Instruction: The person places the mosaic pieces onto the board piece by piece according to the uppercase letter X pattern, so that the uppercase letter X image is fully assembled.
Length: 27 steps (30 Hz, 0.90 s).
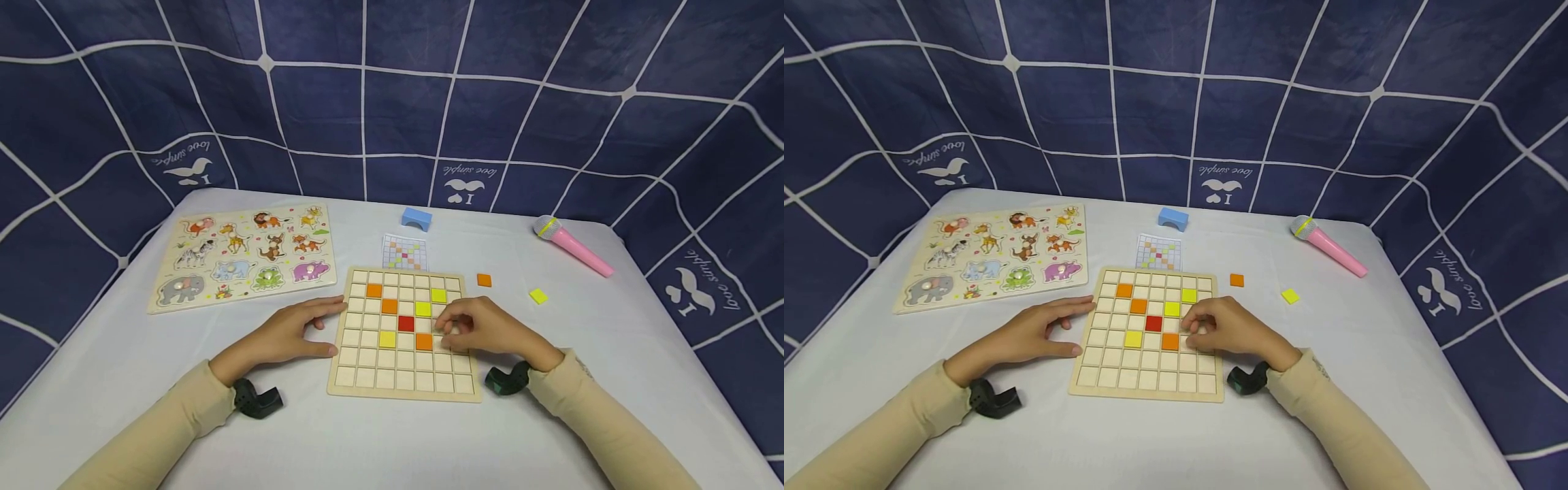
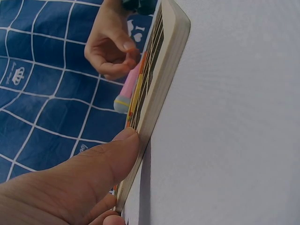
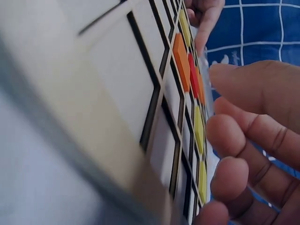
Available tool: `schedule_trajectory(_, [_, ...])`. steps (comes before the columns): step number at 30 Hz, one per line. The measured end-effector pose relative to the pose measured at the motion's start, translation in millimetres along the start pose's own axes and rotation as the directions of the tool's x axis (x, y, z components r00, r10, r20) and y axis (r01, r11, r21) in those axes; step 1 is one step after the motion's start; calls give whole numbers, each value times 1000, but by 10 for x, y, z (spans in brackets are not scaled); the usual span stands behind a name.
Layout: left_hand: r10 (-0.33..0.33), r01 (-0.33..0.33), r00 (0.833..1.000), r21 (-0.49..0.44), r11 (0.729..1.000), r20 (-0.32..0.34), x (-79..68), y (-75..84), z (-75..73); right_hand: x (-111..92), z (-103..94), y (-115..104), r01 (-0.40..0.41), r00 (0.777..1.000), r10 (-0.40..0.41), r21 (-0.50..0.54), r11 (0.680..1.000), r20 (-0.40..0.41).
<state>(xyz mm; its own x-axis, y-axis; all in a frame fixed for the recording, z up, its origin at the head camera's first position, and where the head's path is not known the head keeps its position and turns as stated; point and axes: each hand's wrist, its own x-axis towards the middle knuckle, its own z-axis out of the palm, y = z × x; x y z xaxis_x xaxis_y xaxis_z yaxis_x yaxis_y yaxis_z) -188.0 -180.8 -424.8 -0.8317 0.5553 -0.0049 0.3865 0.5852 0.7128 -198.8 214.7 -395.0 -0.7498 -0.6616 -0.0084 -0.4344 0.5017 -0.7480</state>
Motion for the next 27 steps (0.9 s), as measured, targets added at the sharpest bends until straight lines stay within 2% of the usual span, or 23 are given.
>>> schedule_trajectory(7, [2,-2,1000,3,1000,1,5,-3,6,-116,-114,61,9,998,-7,20,1000,-69])
schedule_trajectory(16, [6,-6,1000,10,1000,-2,4,-11,6,-290,-282,127,-13,985,9,-21,1000,-172])
schedule_trajectory(22, [9,-9,1000,6,1000,-3,2,-16,9,-385,-409,199,-12,972,7,-24,1000,-236])
schedule_trajectory(27, [9,-9,1000,4,1000,-2,3,-14,10,-455,-530,273,27,955,-41,-50,998,-295])
